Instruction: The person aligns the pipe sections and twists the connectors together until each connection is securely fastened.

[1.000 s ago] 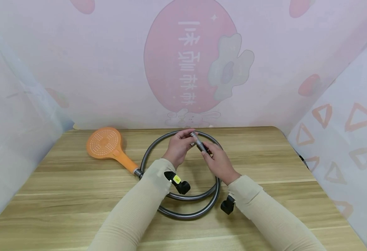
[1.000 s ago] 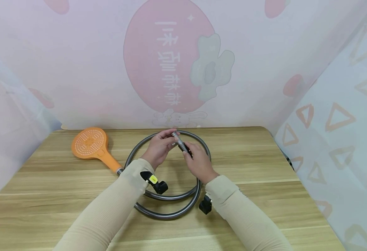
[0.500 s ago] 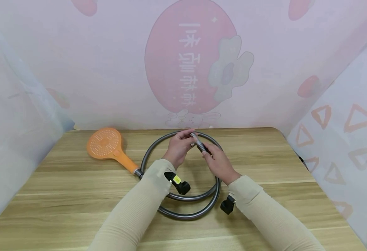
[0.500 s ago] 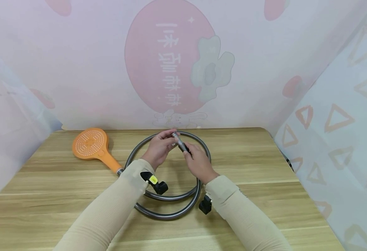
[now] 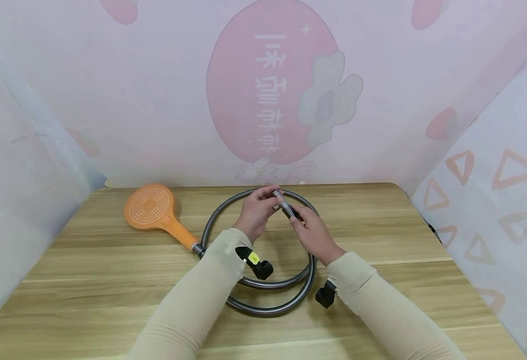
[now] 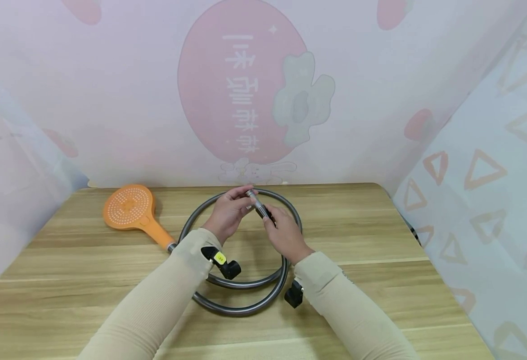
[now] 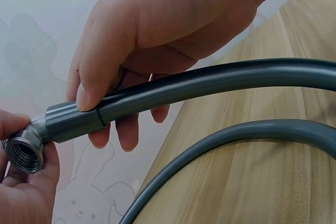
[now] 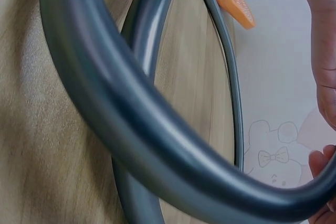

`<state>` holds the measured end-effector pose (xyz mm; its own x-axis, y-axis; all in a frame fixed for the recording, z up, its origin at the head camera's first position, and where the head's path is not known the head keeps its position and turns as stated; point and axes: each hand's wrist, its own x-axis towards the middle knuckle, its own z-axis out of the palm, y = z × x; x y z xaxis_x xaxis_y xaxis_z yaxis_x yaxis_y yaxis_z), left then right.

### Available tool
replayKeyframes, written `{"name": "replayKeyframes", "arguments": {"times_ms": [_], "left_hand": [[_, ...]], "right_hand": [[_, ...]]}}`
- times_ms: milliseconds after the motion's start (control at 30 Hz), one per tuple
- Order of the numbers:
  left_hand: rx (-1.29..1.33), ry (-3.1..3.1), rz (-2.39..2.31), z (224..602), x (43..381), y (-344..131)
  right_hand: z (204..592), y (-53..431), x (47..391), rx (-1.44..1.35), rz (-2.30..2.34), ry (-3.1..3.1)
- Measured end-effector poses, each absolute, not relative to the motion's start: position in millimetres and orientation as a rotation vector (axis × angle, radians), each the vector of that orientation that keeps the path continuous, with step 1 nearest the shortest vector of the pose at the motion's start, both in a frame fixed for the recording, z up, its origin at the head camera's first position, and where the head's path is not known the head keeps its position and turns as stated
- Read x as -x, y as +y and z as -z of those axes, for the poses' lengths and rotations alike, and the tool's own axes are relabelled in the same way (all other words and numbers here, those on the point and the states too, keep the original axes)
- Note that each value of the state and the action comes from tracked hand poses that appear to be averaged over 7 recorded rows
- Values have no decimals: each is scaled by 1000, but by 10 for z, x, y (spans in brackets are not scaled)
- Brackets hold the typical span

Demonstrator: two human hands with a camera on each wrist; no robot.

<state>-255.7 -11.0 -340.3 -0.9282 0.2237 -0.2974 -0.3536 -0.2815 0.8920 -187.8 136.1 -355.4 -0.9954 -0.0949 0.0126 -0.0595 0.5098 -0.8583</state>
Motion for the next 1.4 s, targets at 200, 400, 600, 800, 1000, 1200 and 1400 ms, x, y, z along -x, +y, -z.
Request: {"name": "replayKeyframes", "arguments": {"times_ms": [200,400,600,800,1000,1200,1400], "left_hand": [[157,1620,-2260,3408,2558,-110],[161,1606,-2278,3412,2558,-116],[153,1606,-2272,3410,2558,-117],[149,1613,-2268,3397,2558,-116],[152,1614,-2265,3384,2559,-114],[147,1601,-2262,3370,2558,-109],[144,1590,-2270,3360,2542,-109]], "right_hand": [[3581,1354,1888,130,1540,2730],[3588,1344,1915,131,1593,2785],[3567,1337,1912,125,1593,2832],[3560,1323,1898,128,1582,2860],[3563,1312,1903,134,1578,2891],[3570,1318,1898,149,1562,2917],[3574,1322,1889,158,1551,2931]]}}
